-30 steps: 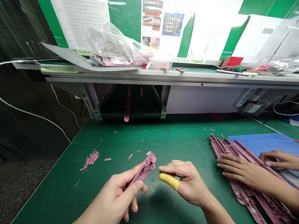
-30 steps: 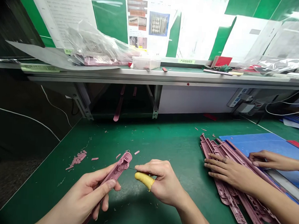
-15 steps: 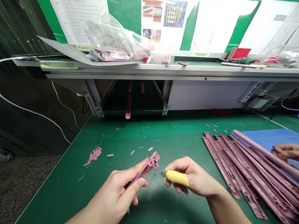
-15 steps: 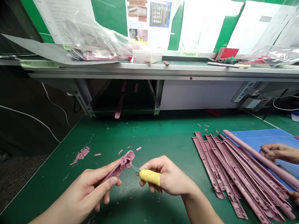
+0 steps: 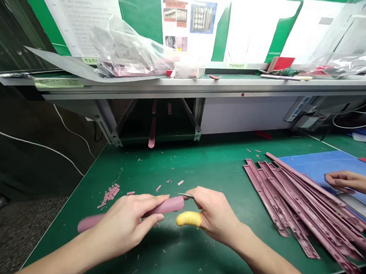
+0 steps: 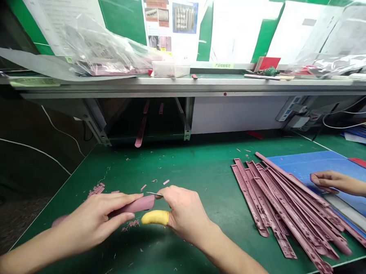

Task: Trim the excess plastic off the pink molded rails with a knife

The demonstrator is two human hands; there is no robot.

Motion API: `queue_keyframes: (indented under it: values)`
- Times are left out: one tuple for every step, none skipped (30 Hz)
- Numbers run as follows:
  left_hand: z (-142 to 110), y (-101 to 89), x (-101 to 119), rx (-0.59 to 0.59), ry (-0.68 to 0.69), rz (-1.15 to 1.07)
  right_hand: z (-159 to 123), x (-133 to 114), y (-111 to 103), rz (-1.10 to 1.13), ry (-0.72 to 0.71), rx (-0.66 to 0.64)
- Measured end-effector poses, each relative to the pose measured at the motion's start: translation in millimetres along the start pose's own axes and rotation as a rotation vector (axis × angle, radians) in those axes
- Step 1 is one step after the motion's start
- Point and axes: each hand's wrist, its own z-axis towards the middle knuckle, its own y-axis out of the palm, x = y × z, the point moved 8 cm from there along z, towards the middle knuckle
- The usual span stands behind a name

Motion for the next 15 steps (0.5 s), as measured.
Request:
queue_keyframes:
  values:
    - [1,-4.5,4,0.023,0.091,0.117,4,-5,0,-0.114,-0.064,0.021]
    - [1,-8.5,9,0.043,0.178,0.228,6,-9,0,-0.207,-0.11,0.033]
    - [1,-12.7,13,0.066,0.255,0.338,9,-11,1,-0.286,-0.148,0.036]
    - [0,-16.5,18,0.082,0.322,0.446,11,-14,1,-0.352,-0.187,0.034]
    - [-1,-20.0,23,0.091,0.38,0.548,12,-16,2,-0.405,-0.227,0.026]
    - [-2,-23.0,28,0.092,0.43,0.638,14,-20,2,-0.444,-0.266,0.017]
    - [-3,-25.9,34,0.089,0.471,0.71,14,-23,2,-0.473,-0.304,0.005]
    - [-4,-28.9,39,0.092,0.505,0.76,14,-27,1,-0.492,-0.341,-0.008]
    - [-6,-31.8,44,0.096,0.523,0.788,14,-30,0,-0.503,-0.374,-0.015]
    - [-7,-34.4,48,0.104,0.533,0.797,13,-34,-2,-0.507,-0.4,-0.013]
    - [-8,-36.2,51,0.111,0.532,0.791,12,-37,-4,-0.509,-0.418,-0.002]
    - [-9,-37.4,53,0.123,0.524,0.774,11,-39,-7,-0.51,-0.43,0.016]
    - [-10,-38.1,54,0.139,0.512,0.747,10,-41,-10,-0.51,-0.435,0.04]
    - [-12,-37.9,53,0.151,0.489,0.708,9,-42,-12,-0.506,-0.434,0.064]
    - [-13,-37.0,51,0.159,0.458,0.657,8,-43,-15,-0.501,-0.428,0.086]
